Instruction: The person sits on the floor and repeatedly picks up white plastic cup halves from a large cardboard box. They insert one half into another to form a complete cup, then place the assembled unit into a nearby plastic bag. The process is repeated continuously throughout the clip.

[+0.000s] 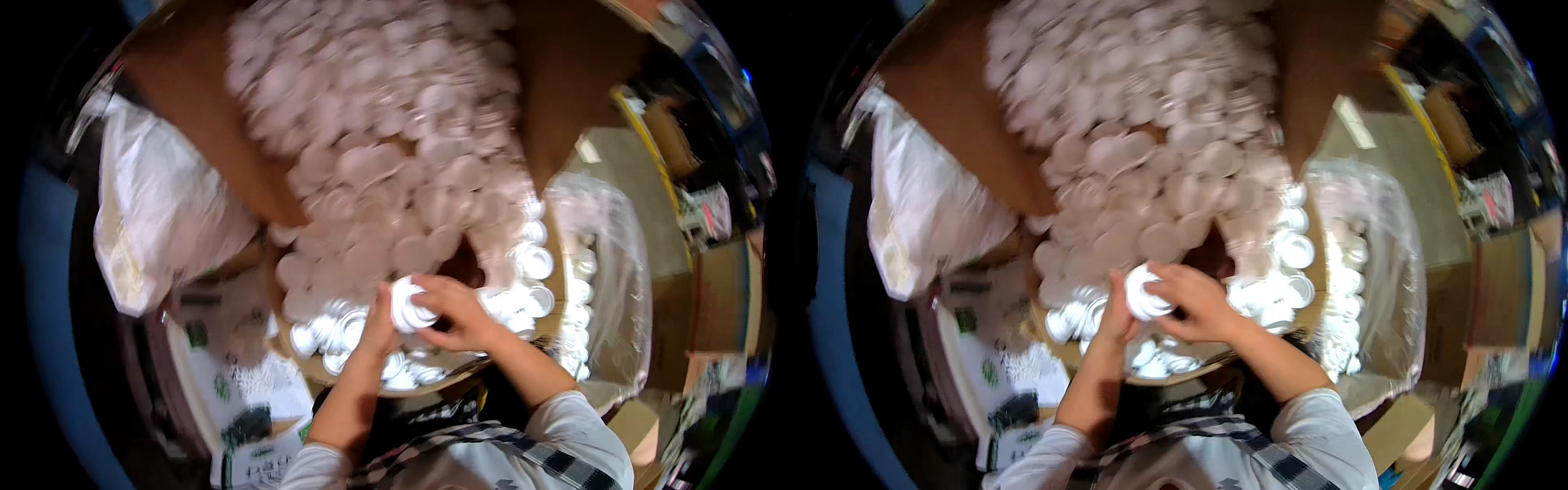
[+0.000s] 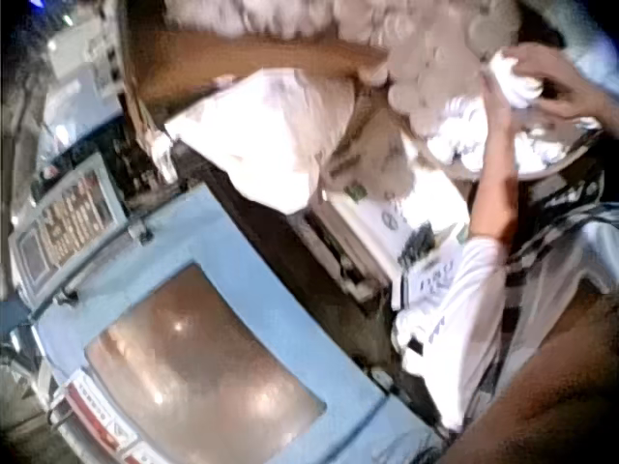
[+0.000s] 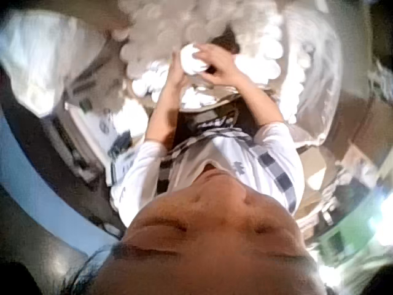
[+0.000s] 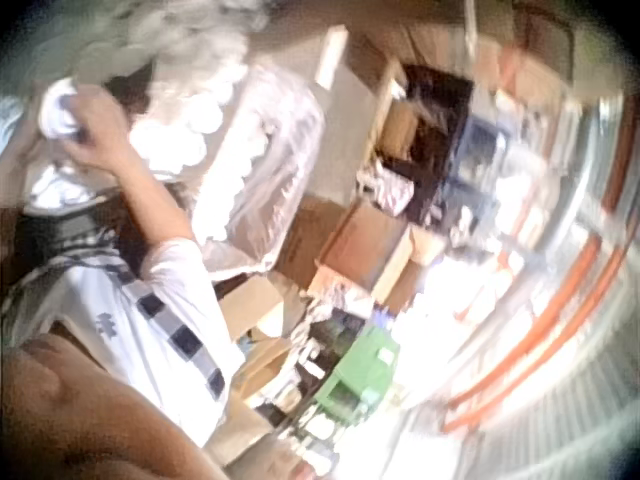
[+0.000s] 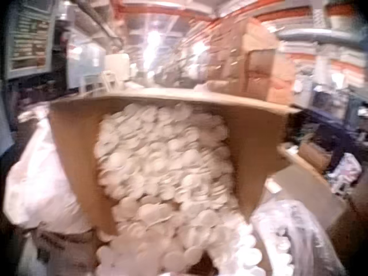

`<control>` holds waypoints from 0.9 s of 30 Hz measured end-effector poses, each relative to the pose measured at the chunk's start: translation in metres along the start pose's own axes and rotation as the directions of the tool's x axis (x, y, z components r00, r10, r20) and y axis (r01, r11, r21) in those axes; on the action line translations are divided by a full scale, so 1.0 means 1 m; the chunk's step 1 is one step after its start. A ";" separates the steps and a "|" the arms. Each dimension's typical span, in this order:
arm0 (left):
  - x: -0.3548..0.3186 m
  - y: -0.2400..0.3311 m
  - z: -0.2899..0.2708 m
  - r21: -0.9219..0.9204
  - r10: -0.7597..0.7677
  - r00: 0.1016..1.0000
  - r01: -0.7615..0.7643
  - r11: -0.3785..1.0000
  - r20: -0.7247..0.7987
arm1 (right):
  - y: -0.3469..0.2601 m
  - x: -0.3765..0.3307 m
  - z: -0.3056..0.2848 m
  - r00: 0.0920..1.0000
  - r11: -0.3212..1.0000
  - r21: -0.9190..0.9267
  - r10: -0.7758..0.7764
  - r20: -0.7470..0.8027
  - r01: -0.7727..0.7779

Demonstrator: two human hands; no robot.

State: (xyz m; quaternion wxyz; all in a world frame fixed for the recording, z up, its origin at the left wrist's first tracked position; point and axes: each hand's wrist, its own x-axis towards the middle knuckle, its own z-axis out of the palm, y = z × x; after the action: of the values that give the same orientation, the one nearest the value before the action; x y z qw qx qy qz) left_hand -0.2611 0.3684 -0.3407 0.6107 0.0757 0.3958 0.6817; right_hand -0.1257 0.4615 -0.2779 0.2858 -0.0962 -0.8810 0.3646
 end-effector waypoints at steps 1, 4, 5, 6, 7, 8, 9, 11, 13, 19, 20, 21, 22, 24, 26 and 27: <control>-0.005 0.012 0.010 0.154 0.102 0.986 -0.122 0.981 0.134 | 0.002 -0.003 -0.002 1.000 1.000 0.003 0.007 0.012 -0.007; -0.009 0.027 0.021 0.268 0.092 0.989 -0.121 0.956 0.117 | 0.012 -0.003 0.000 1.000 0.992 0.119 -0.028 0.004 0.028; -0.009 0.023 0.013 0.256 0.134 0.983 -0.163 0.953 0.126 | 0.008 0.001 0.001 0.999 0.983 0.182 0.014 -0.044 -0.006; -0.009 0.023 0.014 0.270 0.157 0.979 -0.188 0.944 0.131 | 0.006 0.002 -0.001 0.994 0.985 0.151 0.096 -0.047 -0.088; -0.009 0.024 0.012 0.276 0.153 0.972 -0.198 0.941 0.176 | 0.006 -0.001 -0.001 0.971 0.951 0.220 0.232 -0.053 -0.216; -0.007 0.021 0.015 0.252 0.184 0.966 -0.227 0.941 0.183 | 0.009 -0.003 -0.002 0.932 0.897 0.295 0.359 -0.048 -0.330; -0.007 0.019 0.024 0.225 0.212 0.960 -0.252 0.941 0.185 | 0.017 -0.007 -0.002 0.922 0.893 0.274 0.383 -0.049 -0.357; -0.004 0.017 0.022 0.187 0.201 0.961 -0.237 0.953 0.191 | 0.015 -0.007 -0.011 0.882 0.771 0.451 0.463 0.090 -0.450; -0.006 0.017 0.021 0.195 0.192 0.968 -0.222 0.955 0.159 | 0.015 -0.007 -0.011 0.879 0.758 0.463 0.462 0.115 -0.459; -0.006 0.015 0.019 0.222 0.204 0.967 -0.234 0.947 0.150 | 0.025 -0.011 -0.006 0.894 0.685 0.596 0.426 0.139 -0.419; -0.007 0.017 0.018 0.224 0.207 0.967 -0.237 0.945 0.149 | 0.024 -0.010 -0.005 0.894 0.697 0.582 0.429 0.131 -0.419; -0.008 0.018 0.018 0.225 0.212 0.966 -0.241 0.944 0.148 | 0.023 -0.009 -0.005 0.894 0.709 0.566 0.431 0.124 -0.420; -0.008 0.019 0.018 0.226 0.216 0.965 -0.245 0.943 0.146 | 0.022 -0.010 -0.002 0.891 0.697 0.583 0.438 0.116 -0.418; -0.008 0.023 0.013 0.230 0.212 0.960 -0.251 0.940 0.180 | 0.018 -0.008 0.005 0.888 0.671 0.617 0.449 0.103 -0.411; -0.007 0.025 0.010 0.245 0.216 0.961 -0.254 0.936 0.172 | 0.014 -0.005 0.003 0.874 0.701 0.562 0.478 0.087 -0.439; -0.006 0.023 0.013 0.253 0.218 0.964 -0.251 0.934 0.151 | 0.013 -0.003 0.000 0.868 0.695 0.559 0.487 0.094 -0.451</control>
State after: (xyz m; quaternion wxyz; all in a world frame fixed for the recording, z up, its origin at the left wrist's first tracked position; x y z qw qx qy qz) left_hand -0.2701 0.3701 -0.3151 0.5317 0.2460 0.4353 0.6836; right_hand -0.1240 0.4699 -0.2888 0.2256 -0.2398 -0.6697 0.6657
